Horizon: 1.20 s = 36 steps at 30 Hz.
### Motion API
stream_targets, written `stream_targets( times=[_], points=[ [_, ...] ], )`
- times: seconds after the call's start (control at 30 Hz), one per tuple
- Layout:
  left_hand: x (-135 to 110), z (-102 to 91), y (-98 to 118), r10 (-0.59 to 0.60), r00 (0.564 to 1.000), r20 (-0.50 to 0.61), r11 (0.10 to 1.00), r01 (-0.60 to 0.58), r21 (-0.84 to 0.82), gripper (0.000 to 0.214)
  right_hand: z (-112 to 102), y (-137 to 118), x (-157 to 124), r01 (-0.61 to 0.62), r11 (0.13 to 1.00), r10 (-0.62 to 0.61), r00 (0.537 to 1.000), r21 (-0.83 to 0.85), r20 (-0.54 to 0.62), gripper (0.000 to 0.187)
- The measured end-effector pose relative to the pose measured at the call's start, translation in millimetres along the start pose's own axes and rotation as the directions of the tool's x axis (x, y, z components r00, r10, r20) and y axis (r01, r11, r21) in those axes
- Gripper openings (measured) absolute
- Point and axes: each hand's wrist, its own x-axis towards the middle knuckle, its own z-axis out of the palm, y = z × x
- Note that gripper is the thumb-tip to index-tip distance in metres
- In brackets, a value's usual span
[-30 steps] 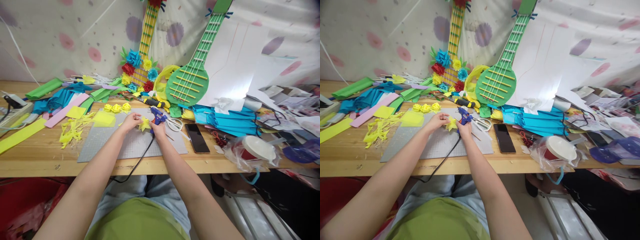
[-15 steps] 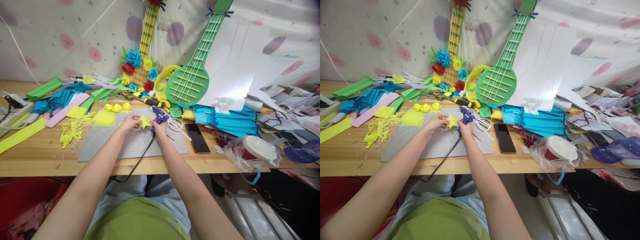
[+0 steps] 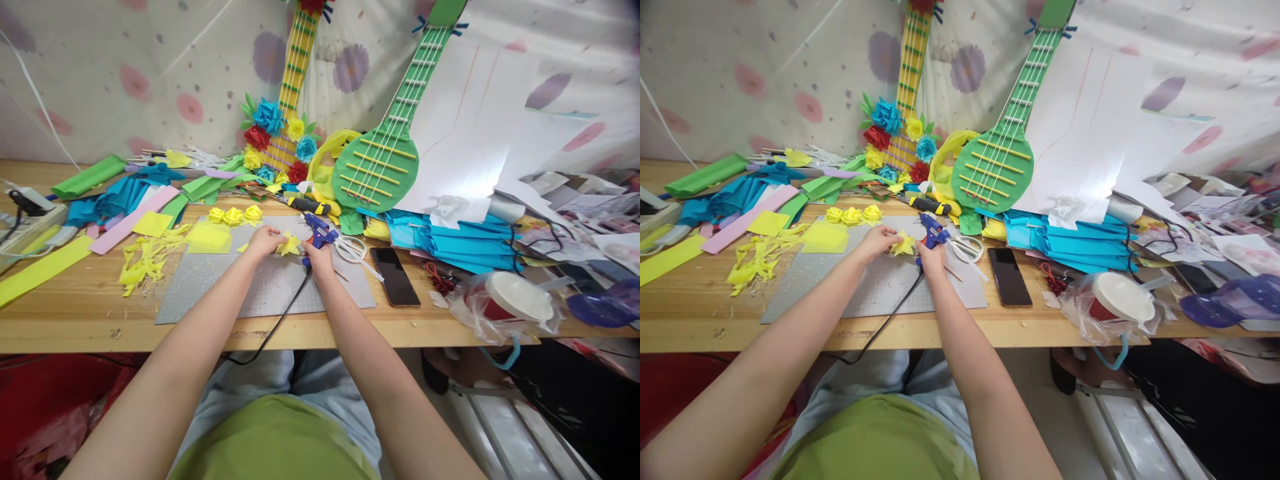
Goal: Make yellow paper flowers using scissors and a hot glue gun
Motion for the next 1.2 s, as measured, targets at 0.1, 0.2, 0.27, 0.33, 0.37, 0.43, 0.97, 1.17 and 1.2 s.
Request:
stream_targets(
  times=[0.1, 0.2, 0.27, 0.33, 0.37, 0.43, 0.97, 1.17, 1.2],
  points=[
    [2, 1.9, -1, 0.022, 0.999, -0.029, 1.000, -0.022, 0.021, 0.029, 0, -1, 0, -0.070, 0.997, 0.070, 0.997, 0.020, -0.019, 0.027],
    [0, 1.4, 0, 0.002, 1.000, -0.015, 1.000, -0.002, 0.012, 0.030, 0, -2, -1, -0.086, 0.995, 0.087, 0.996, 0.043, -0.024, 0.027],
    [-3, 0.1, 0, -0.027, 1.000, 0.012, 0.999, 0.027, -0.019, 0.032, 1, -3, -2, -0.094, 0.994, 0.095, 0.995, 0.060, -0.023, 0.027],
    [-5, -1.4, 0, -0.046, 0.999, 0.024, 0.998, 0.047, -0.034, 0.033, 1, -4, -2, -0.101, 0.992, 0.103, 0.994, 0.074, -0.024, 0.027],
    [-5, -2.0, 0, -0.045, 0.999, 0.026, 0.999, 0.045, -0.028, 0.035, 1, -4, -2, -0.105, 0.991, 0.107, 0.994, 0.078, -0.023, 0.027],
    [-6, -2.9, -1, -0.013, 1.000, 0.021, 1.000, 0.013, 0.017, 0.038, 1, -5, -2, -0.112, 0.990, 0.114, 0.993, 0.086, -0.022, 0.028],
    [-6, -17.8, 0, 0.041, 0.995, -0.092, 0.999, -0.038, 0.039, 0.028, 1, -11, -4, -0.113, 0.984, 0.123, 0.990, 0.138, -0.065, 0.026],
    [12, -54.4, -13, 0.129, 0.945, -0.299, 0.989, -0.101, 0.108, 0.021, -4, -14, -2, -0.114, 0.981, 0.131, 0.986, 0.157, -0.103, 0.025],
    [13, -60.8, -15, 0.133, 0.942, -0.307, 0.987, -0.098, 0.128, 0.022, -5, -13, -1, -0.105, 0.983, 0.122, 0.986, 0.150, -0.110, 0.025]
  ],
)
